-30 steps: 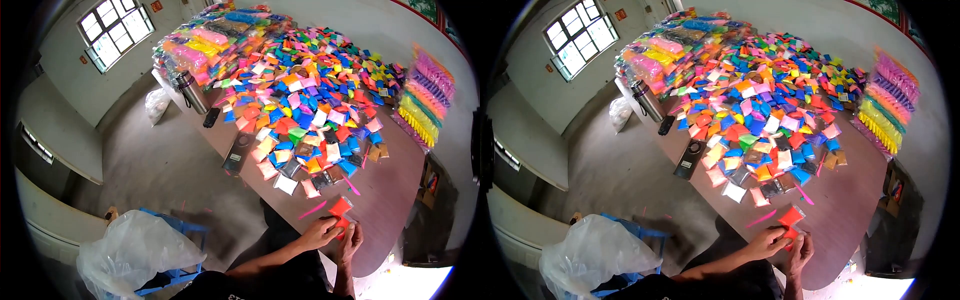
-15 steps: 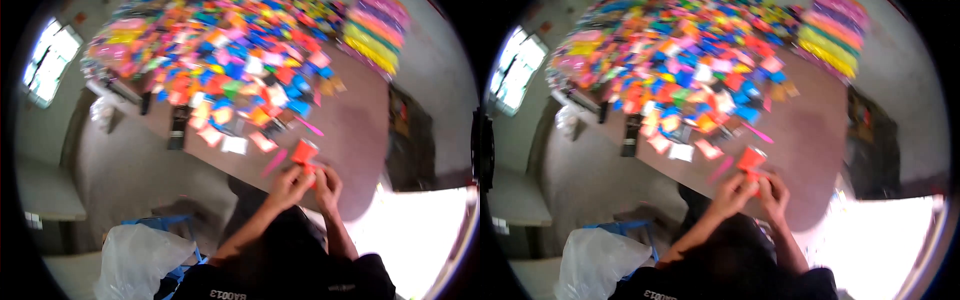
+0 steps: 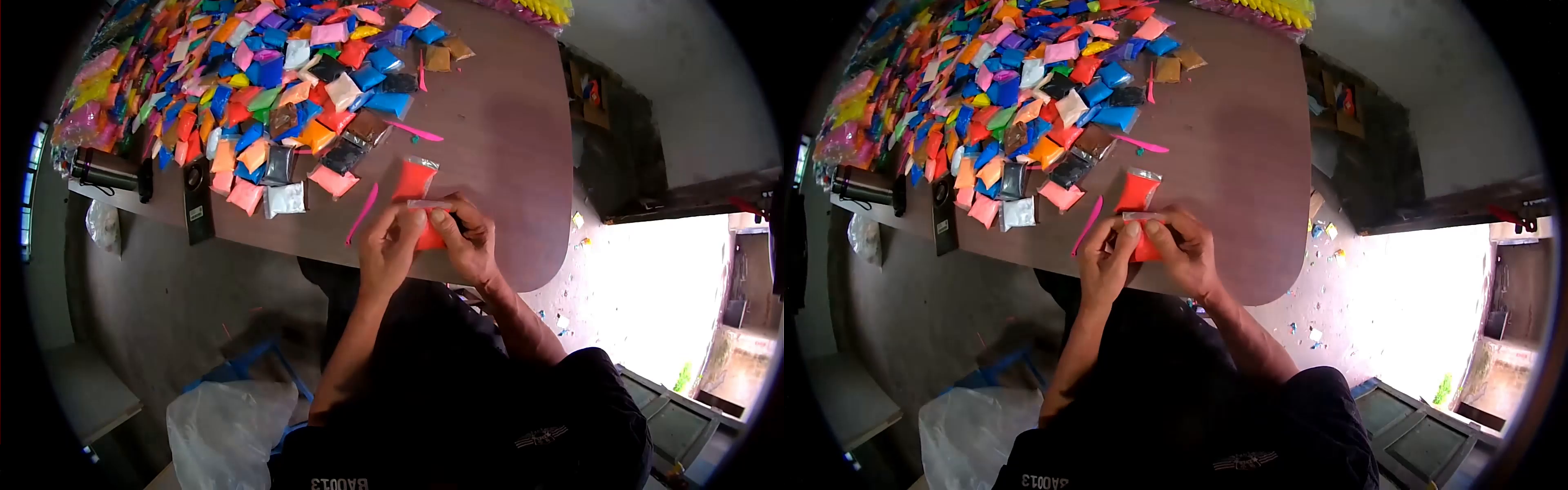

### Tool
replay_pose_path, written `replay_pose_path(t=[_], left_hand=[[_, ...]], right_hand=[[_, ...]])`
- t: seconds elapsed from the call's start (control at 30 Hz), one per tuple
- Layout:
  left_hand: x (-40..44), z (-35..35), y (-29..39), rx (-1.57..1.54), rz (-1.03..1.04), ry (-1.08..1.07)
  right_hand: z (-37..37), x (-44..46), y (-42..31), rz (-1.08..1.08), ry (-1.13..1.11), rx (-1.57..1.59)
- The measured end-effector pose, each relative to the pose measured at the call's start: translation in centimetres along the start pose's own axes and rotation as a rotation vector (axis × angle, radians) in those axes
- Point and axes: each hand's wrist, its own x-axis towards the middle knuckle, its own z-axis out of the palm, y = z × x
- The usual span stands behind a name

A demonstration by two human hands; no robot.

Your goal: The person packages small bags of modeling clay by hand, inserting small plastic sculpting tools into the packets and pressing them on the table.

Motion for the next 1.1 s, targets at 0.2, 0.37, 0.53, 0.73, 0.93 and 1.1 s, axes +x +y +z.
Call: replay_pose_path(t=[0.2, 0.37, 0.53, 0.73, 0.93, 1.1], left_hand=[[0.0, 0.4, -1.0, 0.008, 0.161, 0.104], [-0.1, 0.6, 0.2, -0.002, 0.146, 0.076], [0.2, 0.2, 0.7, 0.002, 0.083, -0.032], [0.0, -0.5, -0.5, 0.109, 0.083, -0.060], [-0.1, 0.2, 1.4, 0.139, 0.125, -0.023], [0.4, -0.4, 1.4, 0.148, 0.051, -0.137]], right_hand=[[0.1, -0.2, -1.0, 0.227, -0.023, 0.101], [0.0, -0.3, -0.1, 0.122, -0.008, 0.086], [-0.1, -0.1, 0.2, 0.058, 0.049, 0.139], [-0.2, 0.0, -0.3, 0.036, -0.018, 0.002], [0.0, -0.2, -0.1, 0.083, 0.002, 0.083], [-0.1, 0.0, 0.3, 0.064, 0.045, 0.110]])
